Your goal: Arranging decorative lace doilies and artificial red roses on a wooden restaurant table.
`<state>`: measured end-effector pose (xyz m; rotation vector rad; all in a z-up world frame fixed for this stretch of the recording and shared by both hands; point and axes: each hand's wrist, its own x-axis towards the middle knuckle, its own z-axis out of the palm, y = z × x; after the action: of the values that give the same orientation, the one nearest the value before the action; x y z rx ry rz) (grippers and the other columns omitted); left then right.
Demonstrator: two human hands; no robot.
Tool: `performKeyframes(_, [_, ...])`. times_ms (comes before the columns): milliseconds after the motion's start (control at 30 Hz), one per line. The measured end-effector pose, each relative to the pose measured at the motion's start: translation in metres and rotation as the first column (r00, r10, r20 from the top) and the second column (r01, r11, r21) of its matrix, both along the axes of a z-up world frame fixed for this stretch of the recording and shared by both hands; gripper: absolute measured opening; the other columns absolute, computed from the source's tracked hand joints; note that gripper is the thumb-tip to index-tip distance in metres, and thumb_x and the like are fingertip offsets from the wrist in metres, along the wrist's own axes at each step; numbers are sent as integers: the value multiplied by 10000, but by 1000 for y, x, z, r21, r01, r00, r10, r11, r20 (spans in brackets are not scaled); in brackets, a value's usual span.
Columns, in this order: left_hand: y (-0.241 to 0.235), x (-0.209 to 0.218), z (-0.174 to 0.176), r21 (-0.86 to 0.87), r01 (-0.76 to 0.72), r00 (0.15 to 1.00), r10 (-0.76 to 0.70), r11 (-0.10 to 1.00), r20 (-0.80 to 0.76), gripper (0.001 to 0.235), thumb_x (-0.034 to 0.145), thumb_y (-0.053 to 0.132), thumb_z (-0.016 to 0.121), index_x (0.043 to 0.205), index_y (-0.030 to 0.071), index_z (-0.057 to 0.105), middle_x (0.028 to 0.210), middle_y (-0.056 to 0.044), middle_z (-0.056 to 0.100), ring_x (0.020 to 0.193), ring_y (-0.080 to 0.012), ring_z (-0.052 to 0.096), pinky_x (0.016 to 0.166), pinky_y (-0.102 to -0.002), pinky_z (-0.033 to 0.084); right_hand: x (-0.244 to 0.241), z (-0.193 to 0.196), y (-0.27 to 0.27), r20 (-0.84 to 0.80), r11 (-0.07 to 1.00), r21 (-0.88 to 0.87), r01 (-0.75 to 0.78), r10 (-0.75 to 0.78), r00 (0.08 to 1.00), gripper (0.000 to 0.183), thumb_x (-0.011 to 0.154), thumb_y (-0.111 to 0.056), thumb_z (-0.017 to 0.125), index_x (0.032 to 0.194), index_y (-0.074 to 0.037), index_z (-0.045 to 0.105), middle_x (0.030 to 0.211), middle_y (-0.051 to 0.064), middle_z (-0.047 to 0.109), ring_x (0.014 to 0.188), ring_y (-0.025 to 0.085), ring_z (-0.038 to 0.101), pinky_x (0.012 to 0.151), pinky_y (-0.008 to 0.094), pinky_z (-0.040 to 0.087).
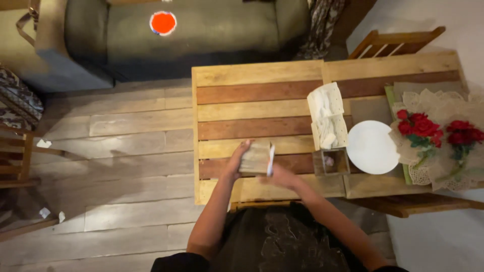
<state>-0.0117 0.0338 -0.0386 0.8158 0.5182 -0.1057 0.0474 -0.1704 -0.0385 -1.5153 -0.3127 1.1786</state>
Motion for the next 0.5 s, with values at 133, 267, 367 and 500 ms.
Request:
performKeyframes(133, [2, -24, -3, -290, 122, 984, -154, 949, -91, 609, 900, 560, 657, 1297, 99, 647, 1160, -123, 738, 1038, -271, 720, 931, -451, 584, -18, 31, -10, 723, 888, 24, -459, 302, 622, 709, 889, -414, 814, 1379, 24, 546, 1272, 236, 638, 1146, 404, 612, 989, 495, 480])
performKeyframes(267, [-5, -36, -61, -547, 10, 1000, -17, 837, -6, 535, 965, 524, 693, 1294, 102, 678, 1174, -108, 734, 1031, -278, 701, 919, -471, 569, -22, 95, 6, 644, 846, -419, -328, 532, 549, 548, 869, -454, 805, 1219, -56, 666, 1102, 208, 708, 1025, 384, 660, 879, 471, 524])
performKeyframes(367, [-4, -35, -44, -594, 11, 1000, -21, 804, -11, 588, 934, 573, 677, 1269, 89, 678, 1150, -128, 740, 997, -305, 713, 900, -483, 577, -18, 82, 3, 609, 952, -167, -258, 306, 732, 387, 913, -357, 766, 1113, -34, 689, 962, 144, 740, 906, 277, 716, 854, 387, 566])
performKeyframes(500, [5, -27, -22, -511, -16, 997, -26, 859, -75, 588, 930, 558, 660, 1296, 98, 671, 1188, -114, 736, 1046, -304, 710, 943, -491, 571, -22, 49, -10, 540, 990, 125, -66, -12, 841, 283, 940, -213, 728, 1139, -14, 690, 992, 104, 755, 954, 229, 661, 857, 382, 543])
